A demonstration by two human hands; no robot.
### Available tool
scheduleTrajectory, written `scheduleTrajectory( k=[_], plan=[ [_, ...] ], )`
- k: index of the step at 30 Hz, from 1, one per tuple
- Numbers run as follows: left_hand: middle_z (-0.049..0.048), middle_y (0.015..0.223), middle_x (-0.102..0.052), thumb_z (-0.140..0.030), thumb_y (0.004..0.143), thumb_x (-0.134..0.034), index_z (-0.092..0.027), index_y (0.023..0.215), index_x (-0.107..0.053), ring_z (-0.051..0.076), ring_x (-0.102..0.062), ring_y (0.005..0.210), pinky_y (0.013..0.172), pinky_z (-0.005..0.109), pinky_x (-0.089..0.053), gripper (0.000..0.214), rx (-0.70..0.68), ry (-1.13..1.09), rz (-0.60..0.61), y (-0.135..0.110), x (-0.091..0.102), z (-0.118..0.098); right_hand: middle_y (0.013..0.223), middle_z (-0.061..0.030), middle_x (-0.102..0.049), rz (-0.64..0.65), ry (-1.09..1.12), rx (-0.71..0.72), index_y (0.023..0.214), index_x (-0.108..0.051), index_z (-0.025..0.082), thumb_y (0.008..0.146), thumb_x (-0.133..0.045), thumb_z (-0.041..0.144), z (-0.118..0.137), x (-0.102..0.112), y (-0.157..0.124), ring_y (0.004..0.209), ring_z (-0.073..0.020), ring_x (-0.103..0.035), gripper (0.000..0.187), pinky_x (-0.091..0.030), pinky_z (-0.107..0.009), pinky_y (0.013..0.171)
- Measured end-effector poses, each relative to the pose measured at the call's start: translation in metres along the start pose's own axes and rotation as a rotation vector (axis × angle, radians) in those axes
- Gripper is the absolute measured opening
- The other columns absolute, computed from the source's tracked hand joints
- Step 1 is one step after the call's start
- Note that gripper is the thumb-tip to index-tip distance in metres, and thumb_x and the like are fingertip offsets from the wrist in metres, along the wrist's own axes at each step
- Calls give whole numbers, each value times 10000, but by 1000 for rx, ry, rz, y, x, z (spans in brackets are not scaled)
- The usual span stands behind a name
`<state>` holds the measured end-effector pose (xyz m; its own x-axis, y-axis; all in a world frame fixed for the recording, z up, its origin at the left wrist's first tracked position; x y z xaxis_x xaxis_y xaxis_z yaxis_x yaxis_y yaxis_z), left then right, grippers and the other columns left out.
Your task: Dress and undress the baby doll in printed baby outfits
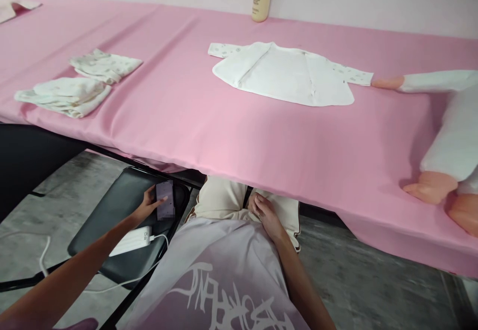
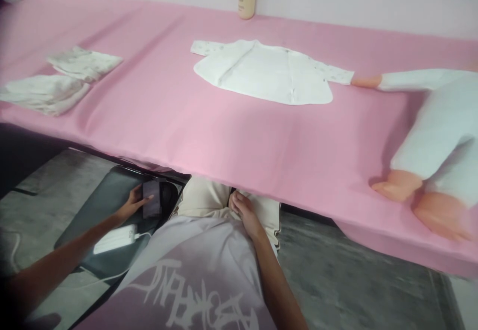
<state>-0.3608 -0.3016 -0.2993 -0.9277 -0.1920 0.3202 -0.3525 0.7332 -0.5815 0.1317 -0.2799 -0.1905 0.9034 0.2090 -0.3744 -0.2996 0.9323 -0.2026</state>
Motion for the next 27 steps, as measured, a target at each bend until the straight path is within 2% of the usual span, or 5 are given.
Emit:
scheduleTrajectory(
  k=[5, 9, 16, 21, 27],
  plan=[
    [170, 1463, -684, -184, 852, -882, -242, 1639, -278, 312, -668, 1406, 1195, 498, -562, 994, -93, -20, -46, 3, -3, 7, 707, 8, -396, -1, -5, -6, 739, -513, 245, 1021, -638, 628, 0, -1, 0, 704, -189, -369, 491, -315, -342, 702],
    [164, 1480, -671, -211, 858, -830, -228, 1652, -296, 303, -637, 1438, 1215, 465, -540, 957, -126, -1, -21, 9, 2, 13, 710, 4, -408, -5, -13, -10, 737, -516, 248, 1024, -633, 630, 0, 0, 0, 704, -193, -371, 492, -318, -343, 700],
    [146, 1592, -599, -411, 927, -731, -292, 1669, -364, 350, -608, 1464, 1216, 517, -526, 836, -67, 7, 4, 13, 15, 18, 696, 9, -394, 0, -17, -4, 727, -505, 248, 1033, -615, 622, -1, 0, 1, 690, -190, -364, 495, -301, -350, 698],
    [127, 1467, -696, -332, 864, -827, -290, 1653, -369, 306, -632, 1439, 1230, 459, -509, 913, -98, 4, 0, 9, 9, 15, 683, 13, -388, 0, -23, -1, 728, -509, 248, 1031, -620, 623, -1, 0, 1, 686, -189, -357, 495, -298, -350, 703],
    [115, 1521, -648, -387, 957, -704, -286, 1695, -327, 309, -650, 1402, 1168, 458, -554, 835, -48, 10, -4, 11, 11, 17, 689, 8, -391, 0, -33, -5, 719, -508, 248, 1032, -613, 632, 0, -1, 1, 687, -191, -348, 506, -292, -350, 693]
  ],
)
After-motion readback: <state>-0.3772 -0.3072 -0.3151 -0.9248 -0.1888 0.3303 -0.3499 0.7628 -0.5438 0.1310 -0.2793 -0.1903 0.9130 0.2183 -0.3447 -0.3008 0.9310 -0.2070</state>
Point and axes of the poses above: each hand's wrist, its own y-axis towards the middle knuckle, its own x-axis out of the back of the hand, z = x × y, the point moved 6 cm from there along y, towards the middle knuckle
